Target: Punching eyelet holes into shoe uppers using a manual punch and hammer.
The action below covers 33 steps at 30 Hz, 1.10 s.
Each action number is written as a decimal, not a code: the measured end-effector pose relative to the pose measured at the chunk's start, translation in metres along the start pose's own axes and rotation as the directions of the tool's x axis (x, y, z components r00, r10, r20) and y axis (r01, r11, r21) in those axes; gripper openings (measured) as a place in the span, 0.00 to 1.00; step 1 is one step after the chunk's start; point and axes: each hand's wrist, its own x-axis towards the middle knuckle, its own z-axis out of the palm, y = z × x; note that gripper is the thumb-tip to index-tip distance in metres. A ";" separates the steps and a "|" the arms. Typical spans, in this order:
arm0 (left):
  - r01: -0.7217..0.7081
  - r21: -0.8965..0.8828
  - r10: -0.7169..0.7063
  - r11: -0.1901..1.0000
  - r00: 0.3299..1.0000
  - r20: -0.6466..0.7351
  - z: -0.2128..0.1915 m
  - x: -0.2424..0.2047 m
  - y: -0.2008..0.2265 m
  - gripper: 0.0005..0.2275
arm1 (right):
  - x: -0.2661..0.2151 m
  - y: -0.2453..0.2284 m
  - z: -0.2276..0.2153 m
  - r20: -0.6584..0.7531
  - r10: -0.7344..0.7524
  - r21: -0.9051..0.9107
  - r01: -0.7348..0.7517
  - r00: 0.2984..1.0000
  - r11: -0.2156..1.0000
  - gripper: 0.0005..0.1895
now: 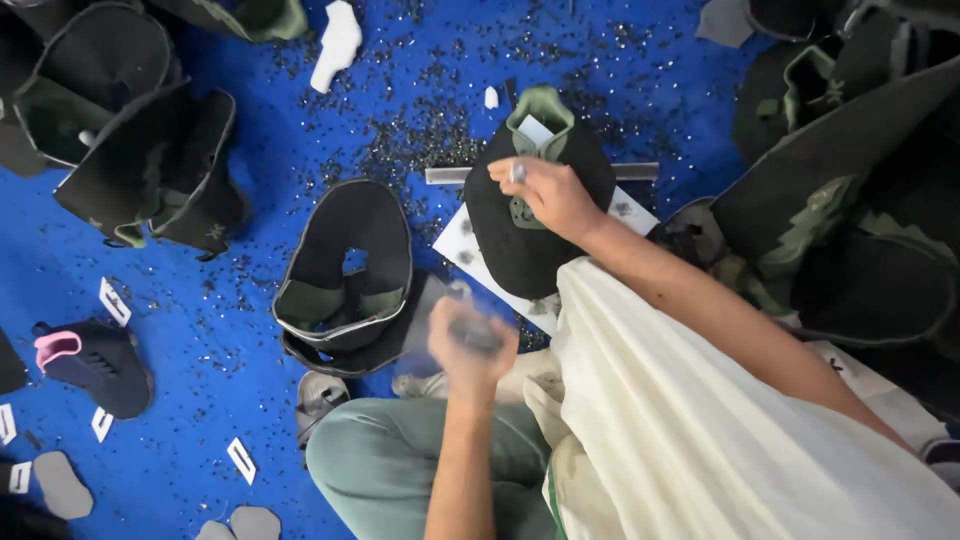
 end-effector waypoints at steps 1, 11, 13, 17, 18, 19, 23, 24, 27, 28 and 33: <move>0.161 0.270 -0.185 0.949 0.981 0.065 0.011 -0.010 -0.038 0.19 | -0.004 -0.004 -0.002 0.044 -0.158 -0.191 0.163 0.987 0.968 0.12; 0.079 0.127 -0.071 0.989 0.995 -0.071 -0.029 0.012 0.094 0.20 | 0.035 0.052 -0.011 0.028 0.405 0.435 -0.376 0.914 0.818 0.12; -0.154 -0.290 0.108 0.945 0.980 -0.169 -0.027 0.012 0.088 0.19 | 0.024 0.054 -0.006 -0.049 0.215 0.181 -0.203 0.975 0.962 0.08; 0.030 0.086 -0.030 0.996 1.000 0.002 0.014 0.008 -0.014 0.19 | 0.014 0.007 -0.008 -0.044 -0.118 -0.070 0.115 0.992 0.991 0.08; 0.095 0.182 -0.102 0.979 0.994 0.035 0.016 0.000 -0.024 0.19 | 0.012 0.011 -0.007 -0.029 -0.112 -0.078 0.110 0.993 0.991 0.09; 0.153 0.278 -0.177 0.948 0.982 0.061 0.018 -0.007 -0.034 0.18 | 0.012 0.015 -0.007 -0.014 -0.106 -0.087 0.105 0.994 0.991 0.09; 0.276 0.270 -0.298 0.922 0.954 0.042 -0.003 -0.002 0.028 0.15 | 0.041 0.050 -0.017 -0.090 0.199 0.236 -0.173 0.976 0.956 0.10; 0.210 0.191 -0.210 0.959 0.977 -0.019 -0.010 0.007 0.050 0.15 | 0.049 0.055 -0.017 -0.085 0.277 0.336 -0.234 0.957 0.912 0.10; -0.068 0.186 0.083 0.980 0.994 -0.076 -0.031 0.031 0.112 0.14 | 0.053 0.061 -0.015 -0.069 0.335 0.383 -0.285 0.940 0.879 0.09; -0.265 0.256 0.289 0.929 0.955 -0.060 -0.036 0.039 0.131 0.12 | 0.050 0.063 -0.013 -0.063 0.314 0.336 -0.276 0.947 0.901 0.07; -0.164 0.192 0.168 0.968 0.986 0.000 0.003 0.045 0.029 0.19 | 0.028 0.009 -0.014 -0.073 -0.098 -0.081 0.092 0.993 0.993 0.06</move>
